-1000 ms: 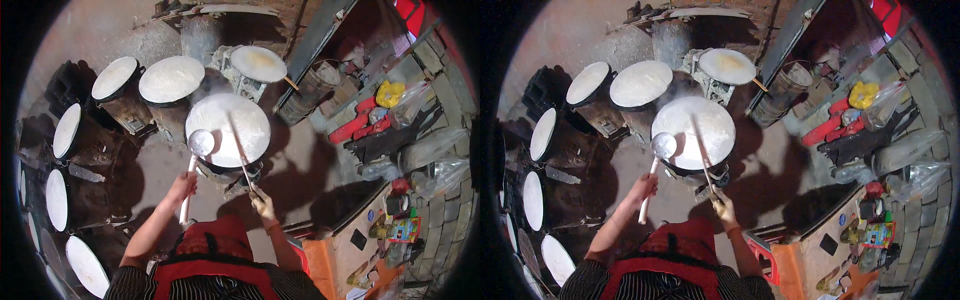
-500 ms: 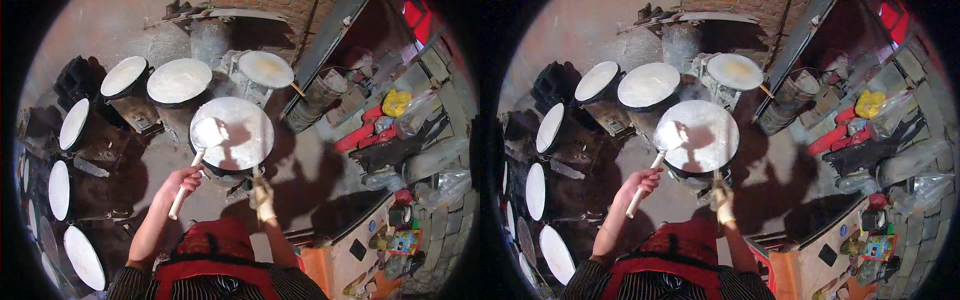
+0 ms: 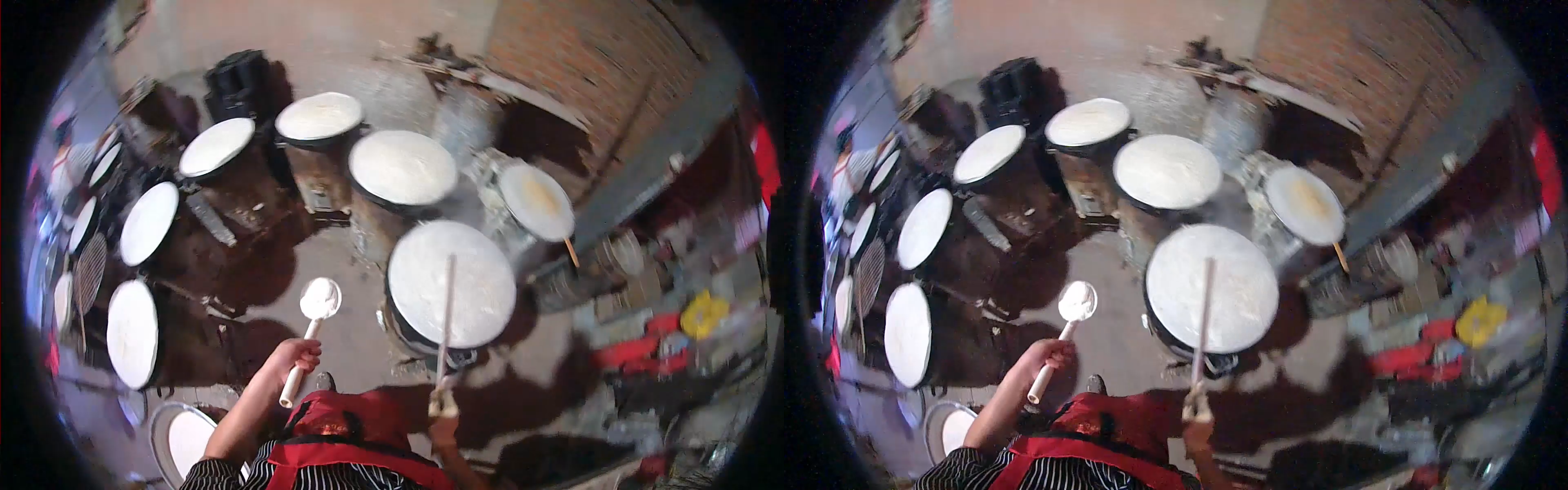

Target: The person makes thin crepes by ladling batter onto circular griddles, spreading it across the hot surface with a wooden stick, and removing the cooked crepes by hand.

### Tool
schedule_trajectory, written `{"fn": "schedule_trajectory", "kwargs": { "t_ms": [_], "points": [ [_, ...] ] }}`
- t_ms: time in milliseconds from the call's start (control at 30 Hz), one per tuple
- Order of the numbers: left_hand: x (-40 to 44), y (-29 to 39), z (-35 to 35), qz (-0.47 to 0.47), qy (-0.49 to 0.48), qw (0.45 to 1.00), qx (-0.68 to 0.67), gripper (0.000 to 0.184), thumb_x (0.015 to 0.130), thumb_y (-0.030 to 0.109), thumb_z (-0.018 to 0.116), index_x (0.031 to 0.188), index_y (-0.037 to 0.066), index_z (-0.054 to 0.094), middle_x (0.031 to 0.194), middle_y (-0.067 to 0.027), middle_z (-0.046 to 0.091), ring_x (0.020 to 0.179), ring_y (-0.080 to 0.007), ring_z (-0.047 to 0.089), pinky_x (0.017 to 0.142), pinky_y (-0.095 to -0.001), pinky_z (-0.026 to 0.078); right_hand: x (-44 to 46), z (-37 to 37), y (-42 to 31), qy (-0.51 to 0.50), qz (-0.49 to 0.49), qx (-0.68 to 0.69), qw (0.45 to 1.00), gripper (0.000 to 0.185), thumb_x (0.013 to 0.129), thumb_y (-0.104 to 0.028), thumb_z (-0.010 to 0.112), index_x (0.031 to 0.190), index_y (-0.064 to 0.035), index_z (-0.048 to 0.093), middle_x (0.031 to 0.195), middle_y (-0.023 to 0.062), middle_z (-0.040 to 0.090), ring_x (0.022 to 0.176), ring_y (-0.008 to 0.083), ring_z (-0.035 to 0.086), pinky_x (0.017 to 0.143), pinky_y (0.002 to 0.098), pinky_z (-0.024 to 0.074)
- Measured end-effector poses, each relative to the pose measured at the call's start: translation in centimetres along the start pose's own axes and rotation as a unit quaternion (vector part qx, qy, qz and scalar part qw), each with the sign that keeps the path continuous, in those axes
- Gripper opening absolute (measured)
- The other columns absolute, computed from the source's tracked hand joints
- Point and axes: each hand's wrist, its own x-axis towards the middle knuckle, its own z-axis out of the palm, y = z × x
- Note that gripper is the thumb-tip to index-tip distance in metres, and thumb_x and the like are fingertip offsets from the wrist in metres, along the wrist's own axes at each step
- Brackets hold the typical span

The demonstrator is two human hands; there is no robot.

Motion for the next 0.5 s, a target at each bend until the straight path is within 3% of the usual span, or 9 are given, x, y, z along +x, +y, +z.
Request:
{"fn": "schedule_trajectory", "kwargs": {
  "t_ms": [67, 100, 133, 167, 200, 233, 300, 400, 500],
  "points": [
    [-1.9, -0.1, -2.5, 0.029, -0.005, 0.995, -0.097, 0.008, 0.094, 0.004, 0.05, 0.091, 0.001, 0.043, 0.069, -0.0013, 0.041, 0.05, -0.0045, 0.035, 0.036, -0.0158, 0.028, -1.8, 4.2, 0.2, -0.173, -0.21, -0.601, 0.751, 0.041, 0.093, -0.025, 0.06, 0.127, -0.003, 0.059, 0.093, 0.0155, 0.068, 0.081, 0.0255, 0.066, 0.072, 0.0351, 0.0514],
    [-2.8, 0.0, -3.6, 0.053, -0.003, 0.992, -0.112, 0.008, 0.094, 0.005, 0.05, 0.091, 0.001, 0.044, 0.07, -0.0014, 0.041, 0.05, -0.0047, 0.035, 0.036, -0.0161, 0.029, -1.5, 6.6, 1.2, -0.217, -0.24, -0.662, 0.676, 0.042, 0.09, -0.028, 0.064, 0.125, -0.0037, 0.062, 0.086, 0.018, 0.069, 0.076, 0.0286, 0.067, 0.067, 0.0375, 0.0524],
    [-3.9, 0.2, -4.9, 0.076, -0.001, 0.989, -0.125, 0.008, 0.094, 0.005, 0.05, 0.091, 0.001, 0.044, 0.07, -0.0015, 0.042, 0.05, -0.0049, 0.035, 0.037, -0.0163, 0.029, -1.4, 9.5, 1.8, -0.255, -0.179, -0.684, 0.659, 0.043, 0.09, -0.028, 0.065, 0.124, -0.0031, 0.062, 0.091, 0.0155, 0.07, 0.082, 0.0269, 0.068, 0.069, 0.0375, 0.0526],
    [-4.7, 0.4, -6.4, 0.098, 0.002, 0.985, -0.14, 0.007, 0.094, 0.005, 0.049, 0.091, 0.001, 0.044, 0.07, -0.0017, 0.042, 0.05, -0.005, 0.035, 0.037, -0.0163, 0.03, 1.6, 9.7, 5.2, -0.228, 0.061, -0.382, 0.893, 0.043, 0.091, -0.025, 0.063, 0.129, -0.004, 0.059, 0.099, 0.012, 0.069, 0.088, 0.0245, 0.066, 0.072, 0.0359, 0.0527],
    [-5.3, 0.7, -8.1, 0.121, 0.004, 0.98, -0.156, 0.007, 0.094, 0.005, 0.049, 0.091, 0.001, 0.044, 0.071, -0.002, 0.043, 0.05, -0.005, 0.035, 0.037, -0.0164, 0.03, 4.9, 10.5, 8.5, -0.15, 0.299, -0.012, 0.942, 0.045, 0.092, -0.022, 0.062, 0.133, -0.0049, 0.056, 0.107, 0.0086, 0.068, 0.094, 0.0221, 0.065, 0.074, 0.0343, 0.0528],
    [-6.1, 1.2, -9.7, 0.144, 0.005, 0.974, -0.173, 0.007, 0.094, 0.006, 0.049, 0.091, 0.001, 0.045, 0.071, -0.0023, 0.043, 0.05, -0.0051, 0.036, 0.038, -0.0165, 0.03, 6.0, 13.2, 10.3, -0.19, 0.233, -0.113, 0.947, 0.037, 0.091, -0.016, 0.06, 0.126, -0.0055, 0.057, 0.1, 0.0069, 0.066, 0.084, 0.0193, 0.061, 0.067, 0.031, 0.0504],
    [-7.7, 2.5, -12.0, 0.203, 0.035, 0.957, -0.204, 0.007, 0.094, 0.005, 0.049, 0.091, 0.0, 0.045, 0.072, -0.0034, 0.045, 0.05, -0.0054, 0.036, 0.038, -0.0169, 0.031, 8.0, 19.1, 13.7, -0.227, 0.085, -0.327, 0.913, 0.024, 0.09, -0.005, 0.056, 0.114, -0.0068, 0.061, 0.086, 0.0035, 0.061, 0.063, 0.0137, 0.054, 0.052, 0.0244, 0.0456],
    [-9.1, 4.9, -16.0, 0.279, 0.063, 0.926, -0.245, 0.007, 0.094, 0.006, 0.049, 0.092, 0.0, 0.045, 0.073, -0.0056, 0.048, 0.049, -0.0059, 0.037, 0.038, -0.0176, 0.032, 10.6, 26.5, 18.9, -0.369, 0.016, -0.597, 0.712, 0.023, 0.086, -0.004, 0.055, 0.107, -0.0062, 0.063, 0.084, 0.0016, 0.062, 0.072, 0.0139, 0.058, 0.065, 0.0263, 0.0482],
    [-10.0, 8.5, -20.5, 0.333, 0.064, 0.907, -0.25, 0.009, 0.094, 0.007, 0.049, 0.09, 0.0, 0.045, 0.072, -0.0042, 0.047, 0.049, -0.0058, 0.037, 0.039, -0.0184, 0.032, 8.4, 35.6, 24.3, -0.507, -0.049, -0.607, 0.61, 0.021, 0.084, -0.006, 0.057, 0.104, -0.0037, 0.065, 0.087, 0.0048, 0.066, 0.083, 0.0169, 0.062, 0.079, 0.0294, 0.0487]
  ]
}}
